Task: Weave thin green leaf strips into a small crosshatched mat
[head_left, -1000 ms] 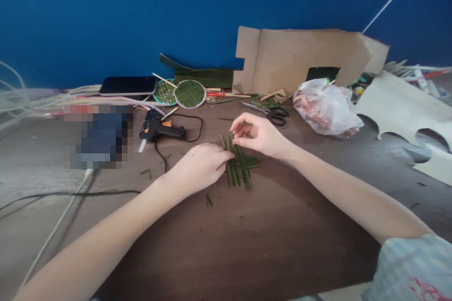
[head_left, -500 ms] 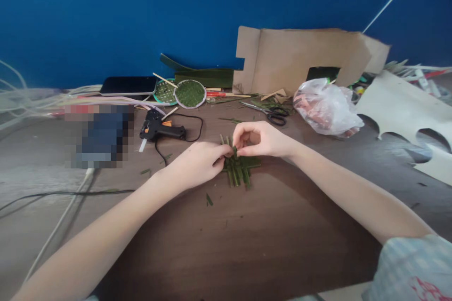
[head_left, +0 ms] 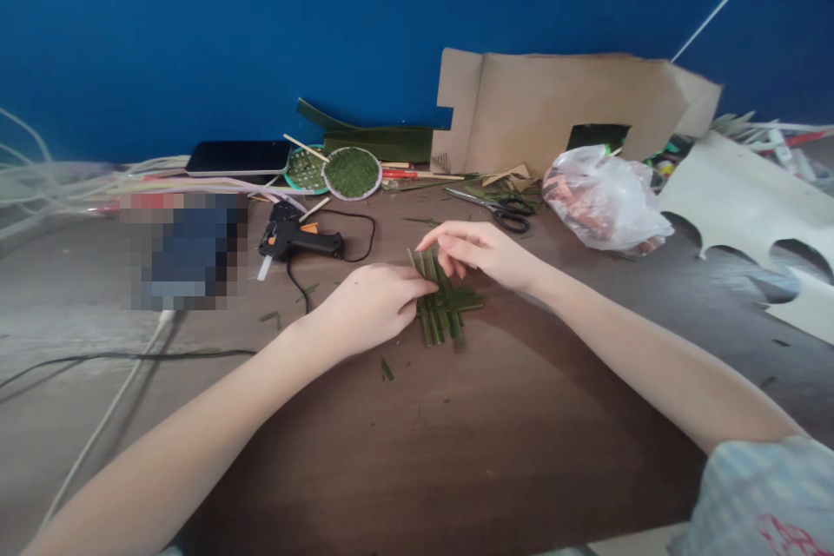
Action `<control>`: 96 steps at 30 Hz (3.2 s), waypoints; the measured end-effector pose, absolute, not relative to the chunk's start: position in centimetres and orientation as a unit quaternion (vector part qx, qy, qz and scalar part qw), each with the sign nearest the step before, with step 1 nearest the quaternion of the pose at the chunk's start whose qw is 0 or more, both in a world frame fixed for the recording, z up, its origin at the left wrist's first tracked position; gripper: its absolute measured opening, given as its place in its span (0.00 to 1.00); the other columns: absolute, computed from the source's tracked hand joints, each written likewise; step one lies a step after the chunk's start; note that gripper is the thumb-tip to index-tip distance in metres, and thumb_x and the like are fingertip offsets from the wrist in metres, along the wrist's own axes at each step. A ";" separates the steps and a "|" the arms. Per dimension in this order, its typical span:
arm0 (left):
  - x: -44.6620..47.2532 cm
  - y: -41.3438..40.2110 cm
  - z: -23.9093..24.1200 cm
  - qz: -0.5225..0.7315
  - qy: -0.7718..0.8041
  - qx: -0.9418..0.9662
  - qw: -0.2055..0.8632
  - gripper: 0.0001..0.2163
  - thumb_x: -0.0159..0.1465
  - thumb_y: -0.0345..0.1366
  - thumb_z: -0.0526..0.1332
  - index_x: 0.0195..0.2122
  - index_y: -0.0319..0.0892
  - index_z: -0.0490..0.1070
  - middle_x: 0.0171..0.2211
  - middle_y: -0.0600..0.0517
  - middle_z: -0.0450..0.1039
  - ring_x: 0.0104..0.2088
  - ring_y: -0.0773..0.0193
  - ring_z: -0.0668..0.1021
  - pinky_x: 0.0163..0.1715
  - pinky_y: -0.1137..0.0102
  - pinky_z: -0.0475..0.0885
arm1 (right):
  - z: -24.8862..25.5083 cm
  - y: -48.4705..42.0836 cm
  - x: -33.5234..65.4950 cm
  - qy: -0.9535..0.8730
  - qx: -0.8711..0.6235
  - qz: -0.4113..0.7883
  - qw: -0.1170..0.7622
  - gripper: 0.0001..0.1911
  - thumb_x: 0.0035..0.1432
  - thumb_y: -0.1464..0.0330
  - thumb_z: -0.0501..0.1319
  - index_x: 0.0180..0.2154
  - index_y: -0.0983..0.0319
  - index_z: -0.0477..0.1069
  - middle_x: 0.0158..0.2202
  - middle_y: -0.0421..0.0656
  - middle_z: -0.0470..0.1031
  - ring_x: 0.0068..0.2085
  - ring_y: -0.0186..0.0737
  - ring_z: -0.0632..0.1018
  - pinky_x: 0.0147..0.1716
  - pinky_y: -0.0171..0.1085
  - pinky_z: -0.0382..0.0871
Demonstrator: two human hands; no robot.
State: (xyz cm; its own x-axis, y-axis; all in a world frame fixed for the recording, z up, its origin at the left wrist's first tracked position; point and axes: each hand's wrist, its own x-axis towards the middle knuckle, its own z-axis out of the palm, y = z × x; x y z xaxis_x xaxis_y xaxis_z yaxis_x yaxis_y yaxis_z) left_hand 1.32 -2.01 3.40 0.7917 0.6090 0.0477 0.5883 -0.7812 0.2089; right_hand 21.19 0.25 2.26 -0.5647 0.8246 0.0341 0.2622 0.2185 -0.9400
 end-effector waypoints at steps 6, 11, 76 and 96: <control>1.2 -2.0 3.1 0.046 0.306 0.948 0.072 0.15 0.59 0.26 0.52 0.44 0.44 0.73 0.39 0.53 0.76 0.39 0.63 0.77 0.41 0.71 0.70 | 2.5 -0.2 20.6 -0.757 -0.365 0.494 0.223 0.14 0.56 0.61 0.57 0.40 0.63 0.69 0.25 0.38 0.67 0.27 0.31 0.68 0.27 0.33 0.60; 1.3 -2.0 3.2 0.034 0.303 0.951 0.051 0.14 0.60 0.26 0.52 0.41 0.42 0.74 0.34 0.51 0.76 0.35 0.64 0.77 0.39 0.72 0.70 | 2.3 -0.2 20.4 -0.740 -0.365 0.506 0.250 0.10 0.51 0.64 0.62 0.34 0.62 0.65 0.26 0.37 0.68 0.28 0.31 0.68 0.28 0.33 0.61; 1.4 -2.3 2.4 0.057 0.251 0.966 -0.009 0.19 0.59 0.24 0.50 0.51 0.43 0.64 0.38 0.50 0.74 0.33 0.63 0.75 0.34 0.68 0.67 | 3.6 -0.2 21.5 -0.766 -0.430 0.454 0.150 0.05 0.51 0.72 0.53 0.32 0.59 0.57 0.19 0.33 0.66 0.22 0.29 0.66 0.25 0.31 0.60; 1.8 -2.6 2.3 0.040 0.269 0.961 -0.043 0.17 0.59 0.24 0.51 0.48 0.40 0.67 0.39 0.49 0.75 0.33 0.63 0.75 0.33 0.68 0.66 | 2.4 0.6 21.6 -0.812 -0.476 0.304 0.147 0.04 0.50 0.71 0.56 0.32 0.62 0.66 0.24 0.37 0.64 0.26 0.32 0.65 0.29 0.34 0.56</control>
